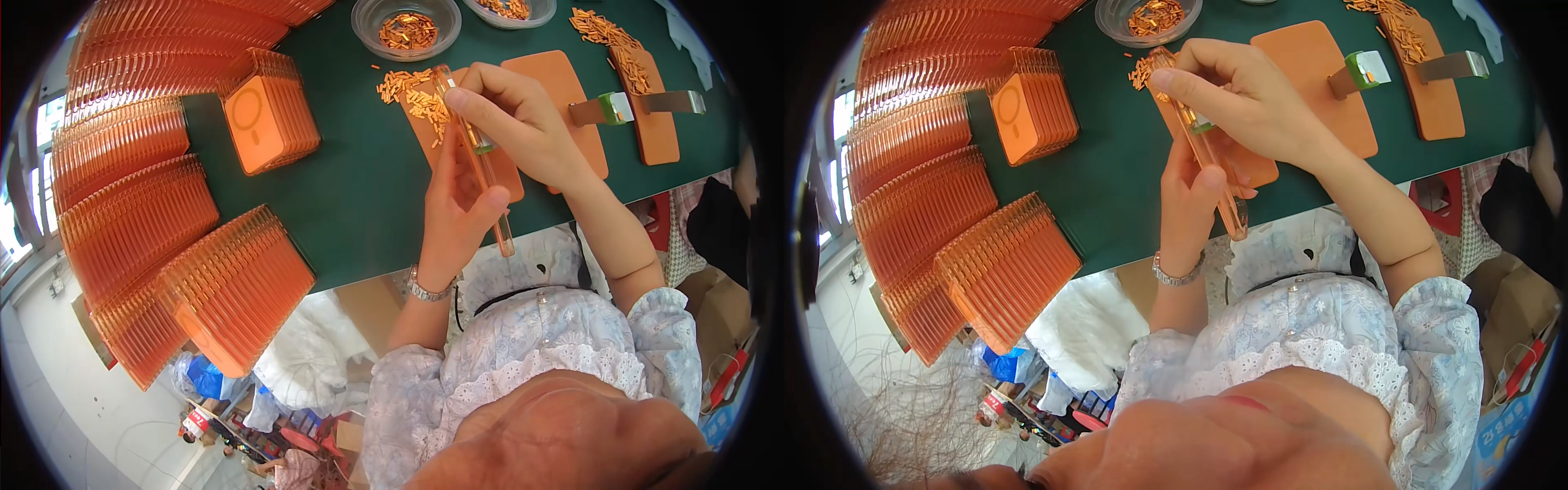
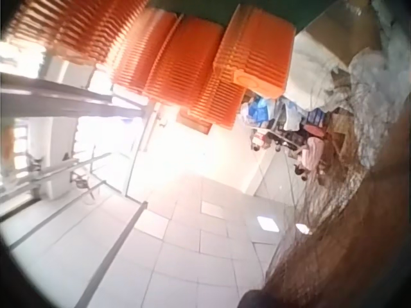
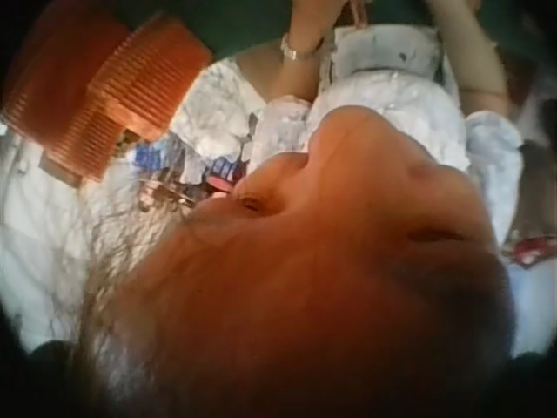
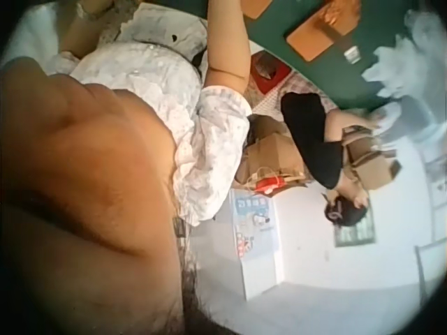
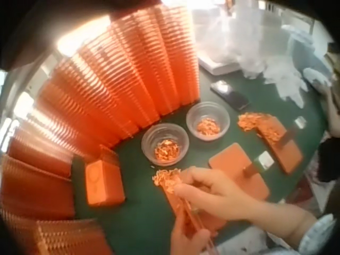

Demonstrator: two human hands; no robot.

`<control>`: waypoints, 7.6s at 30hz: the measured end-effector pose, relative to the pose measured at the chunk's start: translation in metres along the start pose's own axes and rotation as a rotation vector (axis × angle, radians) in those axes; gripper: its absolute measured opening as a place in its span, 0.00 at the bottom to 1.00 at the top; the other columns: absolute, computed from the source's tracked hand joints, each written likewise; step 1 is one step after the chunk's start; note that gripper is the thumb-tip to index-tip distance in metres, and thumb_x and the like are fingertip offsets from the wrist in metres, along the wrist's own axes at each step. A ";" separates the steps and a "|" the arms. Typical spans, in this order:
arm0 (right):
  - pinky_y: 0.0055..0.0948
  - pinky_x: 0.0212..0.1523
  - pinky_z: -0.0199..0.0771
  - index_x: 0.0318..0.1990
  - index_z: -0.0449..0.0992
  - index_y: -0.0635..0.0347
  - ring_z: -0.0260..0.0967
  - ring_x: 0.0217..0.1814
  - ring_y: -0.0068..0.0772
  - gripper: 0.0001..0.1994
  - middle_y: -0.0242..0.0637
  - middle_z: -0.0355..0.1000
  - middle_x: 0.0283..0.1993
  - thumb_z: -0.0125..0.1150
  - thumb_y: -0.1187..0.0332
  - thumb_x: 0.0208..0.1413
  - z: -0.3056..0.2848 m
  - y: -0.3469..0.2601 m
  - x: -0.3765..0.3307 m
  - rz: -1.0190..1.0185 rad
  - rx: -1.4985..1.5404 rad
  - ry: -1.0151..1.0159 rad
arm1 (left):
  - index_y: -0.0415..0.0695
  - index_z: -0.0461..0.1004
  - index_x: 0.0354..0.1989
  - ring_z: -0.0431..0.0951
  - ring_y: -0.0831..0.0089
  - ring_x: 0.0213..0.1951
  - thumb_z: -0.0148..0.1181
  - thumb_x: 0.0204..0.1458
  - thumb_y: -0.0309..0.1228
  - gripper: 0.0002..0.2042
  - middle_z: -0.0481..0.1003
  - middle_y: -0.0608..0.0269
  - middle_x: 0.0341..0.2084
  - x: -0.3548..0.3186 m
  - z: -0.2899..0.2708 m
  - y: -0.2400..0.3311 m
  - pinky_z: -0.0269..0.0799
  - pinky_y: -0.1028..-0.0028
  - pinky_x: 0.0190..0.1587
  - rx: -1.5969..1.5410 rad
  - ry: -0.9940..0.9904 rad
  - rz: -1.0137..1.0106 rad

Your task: The person assembles phone cases by inserting small buttons into the side slots using pressing fixtures on the table and stacking the phone cases.

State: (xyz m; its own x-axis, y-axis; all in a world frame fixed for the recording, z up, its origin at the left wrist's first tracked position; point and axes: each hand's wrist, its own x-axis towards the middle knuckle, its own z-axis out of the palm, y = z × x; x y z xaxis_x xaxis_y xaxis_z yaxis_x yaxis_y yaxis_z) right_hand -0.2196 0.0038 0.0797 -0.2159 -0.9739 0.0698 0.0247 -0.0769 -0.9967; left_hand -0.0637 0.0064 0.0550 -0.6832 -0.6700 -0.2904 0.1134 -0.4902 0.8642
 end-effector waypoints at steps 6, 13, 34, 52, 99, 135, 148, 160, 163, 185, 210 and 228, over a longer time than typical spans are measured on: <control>0.16 0.23 0.55 0.28 0.67 0.61 0.55 0.25 0.09 0.15 0.23 0.62 0.22 0.58 0.59 0.60 0.004 0.005 0.003 0.038 0.151 0.006 | 0.41 0.38 0.70 0.73 0.71 0.46 0.65 0.49 0.39 0.47 0.65 0.54 0.54 -0.001 0.001 0.003 0.77 0.75 0.39 -0.060 -0.008 -0.090; 0.15 0.22 0.52 0.29 0.64 0.59 0.53 0.24 0.09 0.14 0.21 0.59 0.23 0.56 0.61 0.61 0.006 0.006 0.004 0.076 0.217 -0.036 | 0.42 0.38 0.71 0.73 0.74 0.44 0.63 0.50 0.41 0.46 0.66 0.56 0.53 -0.002 0.001 0.004 0.77 0.77 0.36 -0.081 -0.002 -0.102; 0.28 0.39 0.66 0.37 0.75 0.63 0.66 0.40 0.33 0.07 0.35 0.69 0.41 0.63 0.72 0.51 -0.118 -0.024 -0.079 -0.576 -0.407 0.340 | 0.37 0.50 0.63 0.76 0.55 0.39 0.67 0.40 0.53 0.47 0.70 0.48 0.43 -0.018 0.073 -0.002 0.73 0.62 0.39 -0.125 0.025 0.125; 0.24 0.40 0.58 0.27 0.72 0.60 0.60 0.38 0.22 0.06 0.29 0.64 0.32 0.62 0.71 0.51 -0.158 -0.027 -0.029 -0.025 -0.049 -0.159 | 0.36 0.55 0.59 0.72 0.73 0.40 0.68 0.37 0.60 0.48 0.62 0.59 0.49 0.032 0.088 -0.042 0.73 0.71 0.40 0.061 -0.076 0.100; 0.17 0.28 0.58 0.25 0.52 0.53 0.52 0.28 0.13 0.18 0.24 0.54 0.24 0.57 0.69 0.59 -0.119 0.000 -0.032 -0.002 0.063 0.079 | 0.40 0.37 0.70 0.74 0.73 0.39 0.65 0.50 0.36 0.46 0.65 0.58 0.49 0.018 0.119 -0.048 0.74 0.74 0.40 -0.109 -0.014 -0.130; 0.40 0.34 0.73 0.43 0.70 0.64 0.74 0.34 0.47 0.09 0.51 0.73 0.30 0.51 0.70 0.57 -0.170 0.028 -0.045 0.149 -1.264 0.317 | 0.36 0.47 0.65 0.71 0.62 0.52 0.76 0.31 0.42 0.54 0.63 0.51 0.54 0.011 0.109 -0.114 0.68 0.63 0.54 0.317 -0.387 0.248; 0.42 0.24 0.75 0.30 0.68 0.68 0.75 0.26 0.49 0.04 0.49 0.73 0.22 0.53 0.75 0.49 -0.171 0.040 -0.018 0.223 -1.548 0.335 | 0.35 0.55 0.59 0.71 0.65 0.50 0.73 0.35 0.45 0.45 0.64 0.53 0.54 0.016 0.101 -0.105 0.68 0.65 0.53 0.148 -0.396 0.212; 0.43 0.26 0.72 0.36 0.65 0.64 0.73 0.27 0.50 0.05 0.48 0.72 0.23 0.50 0.71 0.57 -0.169 0.025 -0.038 0.247 -1.372 0.255 | 0.37 0.49 0.65 0.72 0.65 0.49 0.75 0.33 0.46 0.52 0.64 0.51 0.53 0.020 0.105 -0.116 0.70 0.66 0.51 0.180 -0.402 0.291; 0.42 0.29 0.72 0.41 0.66 0.60 0.73 0.29 0.49 0.07 0.46 0.74 0.27 0.50 0.67 0.60 -0.168 0.023 -0.061 0.155 -1.160 0.305 | 0.37 0.51 0.64 0.73 0.65 0.49 0.75 0.32 0.49 0.52 0.65 0.52 0.53 0.019 0.103 -0.112 0.70 0.65 0.52 0.186 -0.374 0.226; 0.22 0.20 0.64 0.37 0.70 0.64 0.64 0.22 0.22 0.09 0.34 0.69 0.29 0.55 0.67 0.59 -0.176 -0.019 -0.114 0.030 -0.128 0.342 | 0.35 0.53 0.62 0.72 0.65 0.50 0.75 0.33 0.49 0.51 0.65 0.53 0.53 0.012 0.109 -0.114 0.70 0.66 0.49 0.129 -0.371 0.209; 0.12 0.16 0.59 0.41 0.75 0.67 0.61 0.17 0.11 0.08 0.29 0.69 0.25 0.55 0.73 0.57 -0.264 -0.057 -0.105 0.052 -0.047 0.419 | 0.38 0.50 0.66 0.71 0.63 0.50 0.69 0.39 0.52 0.49 0.63 0.51 0.56 0.025 0.140 -0.098 0.68 0.63 0.52 0.187 -0.389 0.002; 0.12 0.21 0.52 0.38 0.71 0.59 0.53 0.21 0.07 0.08 0.18 0.61 0.21 0.55 0.64 0.59 -0.273 -0.036 -0.082 0.084 -0.080 0.226 | 0.40 0.48 0.66 0.70 0.66 0.50 0.70 0.39 0.49 0.49 0.62 0.54 0.54 0.045 0.175 -0.089 0.67 0.64 0.53 0.139 -0.510 -0.122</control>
State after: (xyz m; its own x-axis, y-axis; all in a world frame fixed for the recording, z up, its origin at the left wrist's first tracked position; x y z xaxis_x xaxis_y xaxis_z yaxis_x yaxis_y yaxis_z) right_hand -0.4695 0.1445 0.0983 -0.4296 -0.9029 -0.0153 -0.0233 0.0281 -0.9993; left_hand -0.2305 0.1171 0.0368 -0.9528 -0.2404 -0.1854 -0.0613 -0.4457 0.8931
